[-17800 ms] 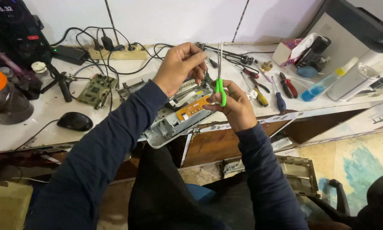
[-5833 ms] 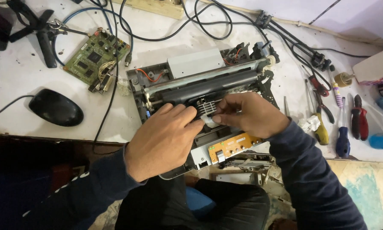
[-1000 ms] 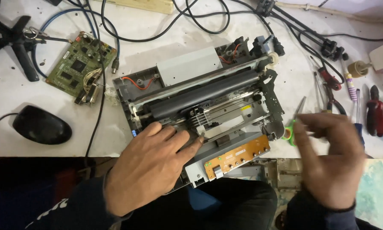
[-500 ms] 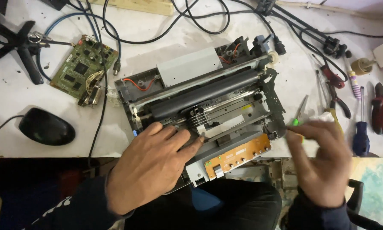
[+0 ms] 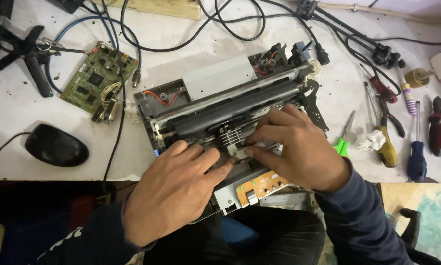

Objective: The person uses green-handled scissors to cut a small piece of tape and places it on a component inside a disassembled printer. They then retrieve a pink pen from a drawer and use it to press or adjust a small part within the printer mechanism. The person later uses the scissors again to trim the tape piece and repositions it on the same internal component.

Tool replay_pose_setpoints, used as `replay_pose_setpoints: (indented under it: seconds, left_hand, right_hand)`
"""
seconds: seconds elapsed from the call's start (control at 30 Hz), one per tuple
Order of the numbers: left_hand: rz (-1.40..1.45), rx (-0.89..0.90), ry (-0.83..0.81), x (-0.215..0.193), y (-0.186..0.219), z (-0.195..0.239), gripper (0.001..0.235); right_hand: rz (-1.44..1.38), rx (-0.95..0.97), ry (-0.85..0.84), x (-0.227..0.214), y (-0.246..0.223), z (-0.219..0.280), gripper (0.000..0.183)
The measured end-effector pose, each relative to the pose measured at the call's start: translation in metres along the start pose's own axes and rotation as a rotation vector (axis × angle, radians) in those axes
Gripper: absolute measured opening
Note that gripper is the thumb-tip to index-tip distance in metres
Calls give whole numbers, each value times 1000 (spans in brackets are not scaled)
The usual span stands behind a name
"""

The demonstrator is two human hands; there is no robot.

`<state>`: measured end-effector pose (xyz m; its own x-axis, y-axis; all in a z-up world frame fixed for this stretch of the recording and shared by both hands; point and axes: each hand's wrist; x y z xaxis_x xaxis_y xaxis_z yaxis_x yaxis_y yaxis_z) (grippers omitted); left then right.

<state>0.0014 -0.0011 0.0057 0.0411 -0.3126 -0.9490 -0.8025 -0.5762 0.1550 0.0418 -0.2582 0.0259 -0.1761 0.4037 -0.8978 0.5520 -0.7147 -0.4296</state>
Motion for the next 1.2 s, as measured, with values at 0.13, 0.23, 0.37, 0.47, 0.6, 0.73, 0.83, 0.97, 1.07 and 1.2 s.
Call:
replay_pose_setpoints:
  seconds: [0.13,0.23,0.37,0.47,0.6,0.73,0.83,0.97,1.07,1.2]
  left_hand:
    - [-9,-1,-1,0,0,1,33]
    - [-2,-4,-13,0,0,1,33]
    - [-19,-7,-5,1,0,1,32]
    - [-17,-5,-15,2,0,2,32]
    - [-9,-7,-50,4,-1,3,32]
    - [9,-9,-27,3,-1,3,31]
    - [-8,-6,-42,3,-1,3,31]
    - [-2,-5,-22,3,-1,3,30]
    - [-2,0,-24,4,-1,3,28]
    - [5,-2,-28,3,-1,3,28]
  right_hand:
    - [-3,53,-38,6,0,-3,21]
    - [57,118,-94,7,1,-6,22]
    - [72,238,-183,7,1,-11,27]
    - [44,356,-266,4,-1,-18,28]
    - [8,312,-281,3,1,-22,25]
    - [82,273,-232,3,-3,-21,19]
    - [124,152,-134,5,-2,-17,19]
    - [126,21,-28,6,-5,-13,18]
    - [77,105,-110,6,-5,-14,17]
    - [-49,341,-365,-3,-7,-26,18]
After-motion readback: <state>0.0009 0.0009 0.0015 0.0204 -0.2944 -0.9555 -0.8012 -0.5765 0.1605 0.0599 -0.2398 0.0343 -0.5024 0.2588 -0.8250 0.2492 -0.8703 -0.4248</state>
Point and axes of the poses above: each hand's wrist, its own z-axis away from the middle knuckle, its own x-axis out of the palm, y = z × x, and after that the axes turned 1 degree about x, right-handed
